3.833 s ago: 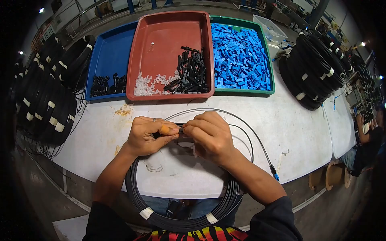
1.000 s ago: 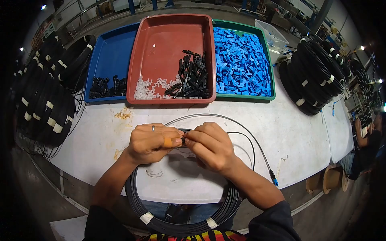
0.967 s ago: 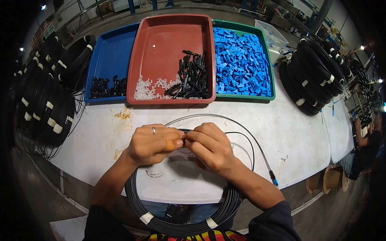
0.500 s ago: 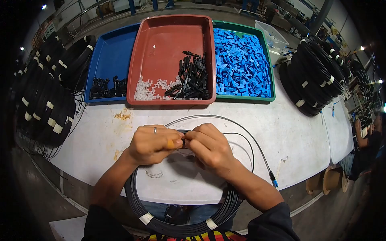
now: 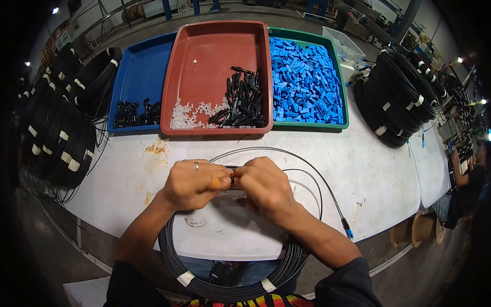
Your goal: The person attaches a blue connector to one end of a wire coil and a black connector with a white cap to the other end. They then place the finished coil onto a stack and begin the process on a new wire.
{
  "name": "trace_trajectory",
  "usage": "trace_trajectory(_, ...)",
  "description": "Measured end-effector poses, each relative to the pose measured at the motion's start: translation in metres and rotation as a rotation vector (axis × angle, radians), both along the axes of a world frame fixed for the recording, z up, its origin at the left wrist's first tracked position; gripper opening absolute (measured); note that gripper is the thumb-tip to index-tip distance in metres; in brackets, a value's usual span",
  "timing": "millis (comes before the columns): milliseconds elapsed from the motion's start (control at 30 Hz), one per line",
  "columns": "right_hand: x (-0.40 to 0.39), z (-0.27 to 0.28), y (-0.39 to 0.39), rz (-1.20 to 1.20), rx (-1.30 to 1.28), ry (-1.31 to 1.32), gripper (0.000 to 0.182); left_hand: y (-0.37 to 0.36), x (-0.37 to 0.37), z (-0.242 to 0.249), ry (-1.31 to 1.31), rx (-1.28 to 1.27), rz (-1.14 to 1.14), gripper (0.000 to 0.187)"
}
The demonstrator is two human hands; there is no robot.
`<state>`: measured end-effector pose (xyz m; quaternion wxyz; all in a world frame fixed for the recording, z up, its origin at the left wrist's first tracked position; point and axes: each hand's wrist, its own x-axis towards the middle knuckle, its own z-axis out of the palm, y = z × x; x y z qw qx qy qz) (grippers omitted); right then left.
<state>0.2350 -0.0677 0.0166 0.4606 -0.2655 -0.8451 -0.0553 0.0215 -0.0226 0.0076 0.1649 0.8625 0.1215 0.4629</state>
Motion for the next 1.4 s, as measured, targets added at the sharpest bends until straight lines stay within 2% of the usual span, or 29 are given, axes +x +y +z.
trace_trajectory(33,0.001,-0.003,-0.003,0.038,-0.42,0.177,0.021,0.001,0.001,0.0,0.059,0.272,0.027,0.013)
trace_trajectory(67,0.002,-0.006,-0.004,0.074,-0.84,0.359,0.02,0.001,0.002,0.002,0.061,0.273,0.018,0.013)
trace_trajectory(133,0.004,-0.008,-0.003,0.112,-0.924,0.395,0.02,-0.002,0.002,0.005,0.124,0.396,0.026,0.012)
trace_trajectory(167,0.002,-0.006,-0.001,0.086,-0.766,0.32,0.022,0.001,-0.002,0.0,0.092,0.282,0.031,0.015)
trace_trajectory(200,0.001,-0.006,0.001,0.061,-0.608,0.248,0.023,0.003,-0.003,-0.001,0.092,0.282,0.037,0.015)
trace_trajectory(233,0.001,-0.006,0.002,0.062,-0.612,0.249,0.023,0.003,-0.003,-0.002,0.043,0.143,0.03,0.016)
trace_trajectory(300,0.002,-0.006,0.006,0.045,-0.22,0.136,0.025,0.002,-0.003,-0.005,-0.021,-0.079,0.026,0.018)
trace_trajectory(400,0.001,0.0,0.003,0.019,-0.125,0.038,0.027,0.0,-0.001,-0.003,-0.013,-0.024,0.021,0.018)
trace_trajectory(433,0.002,-0.003,0.001,0.017,-0.125,0.039,0.027,-0.002,0.001,0.001,-0.012,-0.024,0.019,0.018)
trace_trajectory(500,0.003,-0.01,-0.003,0.086,-0.752,0.361,0.027,-0.005,0.005,0.01,0.107,0.473,0.071,0.017)
trace_trajectory(567,0.003,-0.012,-0.003,0.059,-0.748,0.337,0.027,-0.001,0.002,0.003,0.097,0.391,0.054,0.016)
trace_trajectory(600,0.002,-0.012,-0.001,0.045,-0.742,0.306,0.027,0.001,0.0,-0.001,0.088,0.313,0.05,0.016)
trace_trajectory(633,0.0,-0.011,0.001,0.033,-0.611,0.283,0.029,0.004,-0.001,-0.002,0.033,0.186,0.049,0.016)
trace_trajectory(667,-0.001,-0.01,0.002,0.034,-0.615,0.285,0.029,0.003,-0.002,-0.003,0.035,0.183,0.05,0.016)
trace_trajectory(733,-0.001,-0.008,0.004,-0.007,-0.326,0.197,0.029,0.002,-0.002,-0.005,0.013,0.052,0.063,0.012)
trace_trajectory(767,0.0,-0.006,0.004,-0.007,-0.325,0.195,0.029,0.002,-0.002,-0.006,0.01,0.053,0.064,0.012)
trace_trajectory(833,0.0,-0.002,0.004,0.005,-0.07,0.078,0.029,0.0,-0.001,-0.006,-0.081,-0.086,0.037,0.013)
trace_trajectory(967,0.002,-0.004,0.003,0.008,-0.034,0.013,0.028,0.0,0.001,-0.004,-0.047,-0.098,0.009,0.012)
trace_trajectory(1033,0.004,-0.009,-0.002,0.075,-0.627,0.255,0.028,0.0,0.001,0.0,0.058,0.241,0.024,0.012)
trace_trajectory(1067,0.004,-0.01,-0.003,0.071,-0.627,0.258,0.028,0.001,0.001,-0.001,0.058,0.24,0.019,0.012)
trace_trajectory(1167,0.001,-0.01,0.003,0.057,-0.584,0.217,0.029,0.004,-0.002,-0.005,-0.015,0.024,0.014,0.011)
trace_trajectory(1200,0.001,-0.009,0.007,0.052,-0.361,0.157,0.029,0.002,-0.003,-0.006,-0.014,0.021,0.018,0.011)
trace_trajectory(1233,0.001,-0.009,0.009,0.045,-0.136,0.097,0.03,0.0,-0.003,-0.005,-0.037,-0.111,0.021,0.011)
trace_trajectory(1300,0.001,-0.004,0.008,0.027,-0.048,0.026,0.03,-0.004,-0.004,-0.001,-0.028,-0.301,0.047,0.012)
trace_trajectory(1400,0.002,-0.005,0.005,0.006,0.053,-0.053,0.032,-0.002,-0.002,-0.002,-0.057,-0.291,-0.001,0.012)
